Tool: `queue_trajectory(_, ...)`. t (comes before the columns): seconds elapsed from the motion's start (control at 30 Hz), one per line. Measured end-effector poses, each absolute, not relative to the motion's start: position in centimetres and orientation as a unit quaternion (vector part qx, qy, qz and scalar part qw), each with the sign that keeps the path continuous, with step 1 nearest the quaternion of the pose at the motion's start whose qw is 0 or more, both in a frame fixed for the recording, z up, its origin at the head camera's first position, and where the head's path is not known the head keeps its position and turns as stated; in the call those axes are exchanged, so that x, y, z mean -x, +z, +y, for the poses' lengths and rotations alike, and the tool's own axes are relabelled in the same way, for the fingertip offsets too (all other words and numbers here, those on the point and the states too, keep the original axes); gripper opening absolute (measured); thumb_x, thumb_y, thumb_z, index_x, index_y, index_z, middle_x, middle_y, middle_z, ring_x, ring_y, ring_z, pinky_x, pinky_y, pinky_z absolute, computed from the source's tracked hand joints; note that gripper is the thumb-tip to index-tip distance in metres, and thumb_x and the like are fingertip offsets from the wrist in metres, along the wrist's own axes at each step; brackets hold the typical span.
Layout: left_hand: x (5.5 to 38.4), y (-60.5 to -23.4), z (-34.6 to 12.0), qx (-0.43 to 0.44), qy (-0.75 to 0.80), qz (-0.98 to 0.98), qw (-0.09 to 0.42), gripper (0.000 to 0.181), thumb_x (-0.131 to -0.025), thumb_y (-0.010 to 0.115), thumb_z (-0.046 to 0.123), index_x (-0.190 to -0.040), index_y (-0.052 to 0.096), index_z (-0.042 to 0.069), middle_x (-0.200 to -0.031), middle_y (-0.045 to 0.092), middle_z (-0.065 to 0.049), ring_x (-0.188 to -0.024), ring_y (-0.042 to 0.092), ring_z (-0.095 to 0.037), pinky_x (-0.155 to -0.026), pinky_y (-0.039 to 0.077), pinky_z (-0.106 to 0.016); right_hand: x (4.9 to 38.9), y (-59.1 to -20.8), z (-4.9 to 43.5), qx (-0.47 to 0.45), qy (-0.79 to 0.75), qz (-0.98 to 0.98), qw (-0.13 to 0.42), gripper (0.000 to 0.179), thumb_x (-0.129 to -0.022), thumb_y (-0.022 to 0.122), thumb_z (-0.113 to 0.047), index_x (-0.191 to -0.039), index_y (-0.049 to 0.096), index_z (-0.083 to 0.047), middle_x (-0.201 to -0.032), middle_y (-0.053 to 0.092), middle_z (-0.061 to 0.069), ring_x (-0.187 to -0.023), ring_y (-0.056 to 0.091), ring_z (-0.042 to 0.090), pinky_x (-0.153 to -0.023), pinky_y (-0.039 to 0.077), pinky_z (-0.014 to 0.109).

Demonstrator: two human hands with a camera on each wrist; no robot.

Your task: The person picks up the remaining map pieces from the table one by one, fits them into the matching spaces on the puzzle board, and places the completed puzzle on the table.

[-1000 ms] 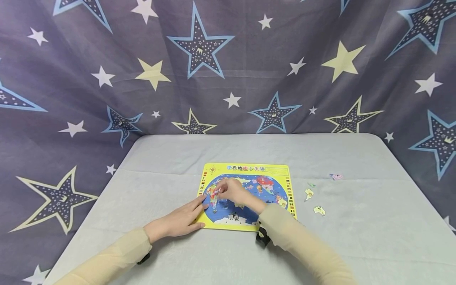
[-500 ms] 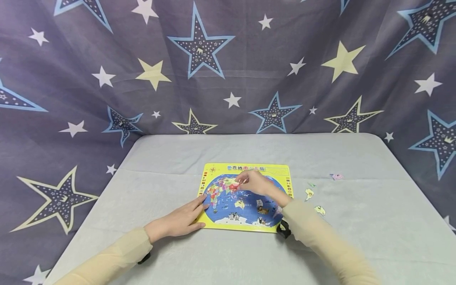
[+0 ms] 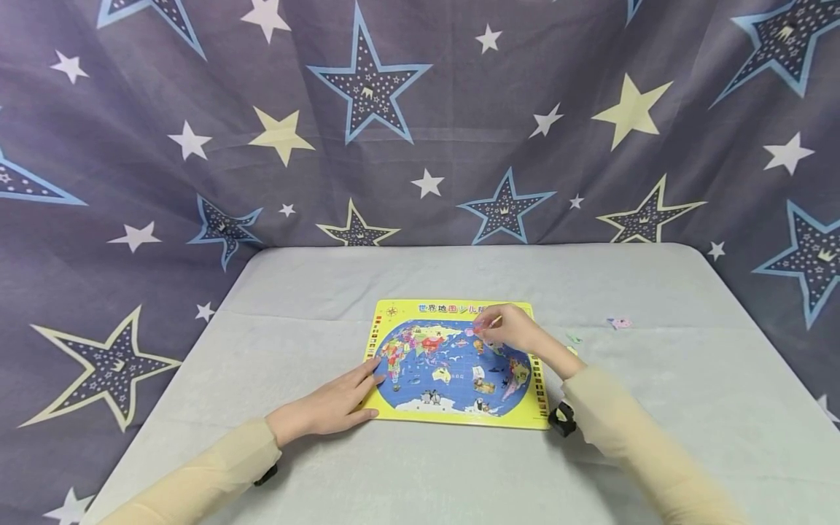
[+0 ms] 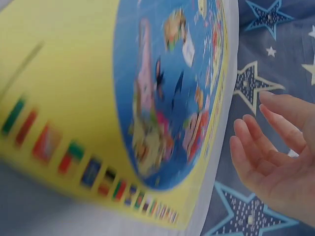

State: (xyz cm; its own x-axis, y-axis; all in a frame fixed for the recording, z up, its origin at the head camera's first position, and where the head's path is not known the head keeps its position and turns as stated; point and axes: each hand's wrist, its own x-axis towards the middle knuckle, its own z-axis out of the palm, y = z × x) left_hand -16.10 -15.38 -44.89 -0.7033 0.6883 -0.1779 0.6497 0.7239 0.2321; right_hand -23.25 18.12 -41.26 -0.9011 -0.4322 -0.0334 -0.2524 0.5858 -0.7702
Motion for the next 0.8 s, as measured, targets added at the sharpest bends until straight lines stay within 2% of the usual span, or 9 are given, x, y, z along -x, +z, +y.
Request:
queue_trajectory(0.27,16.1,-44.8,-15.3,-0.355,0.073,0.922,0.137,0.060,-0.091,0.042,0.041,-0.137,0.030,0.005,-0.146,0.010,-0.017,-0.134,0.013,-0.026,-0.107,0.021,-0.036,23.1,-41.1,21.1,0.181,-0.372,0.907,0.072,0.023,-0.080,0.060,-0.002,-0.101,0.061,0.007,-0.090,0.061,0.018,-0.080,0.058,0.027,-0.068,0.051,0.035)
queue_trajectory(0.8,16.2,-44.9,-15.3,-0.351,0.069,0.923,0.141,0.060,-0.091,0.040,0.042,-0.138,0.029,0.006,-0.146,0.009,-0.016,-0.134,0.013,-0.026,-0.107,0.020,-0.036,22.6,-41.6,26.5,0.150,-0.365,0.918,0.045,0.025,-0.080,0.059,-0.001,-0.102,0.059,0.011,-0.091,0.062,0.021,-0.079,0.059,0.029,-0.069,0.051,0.035)
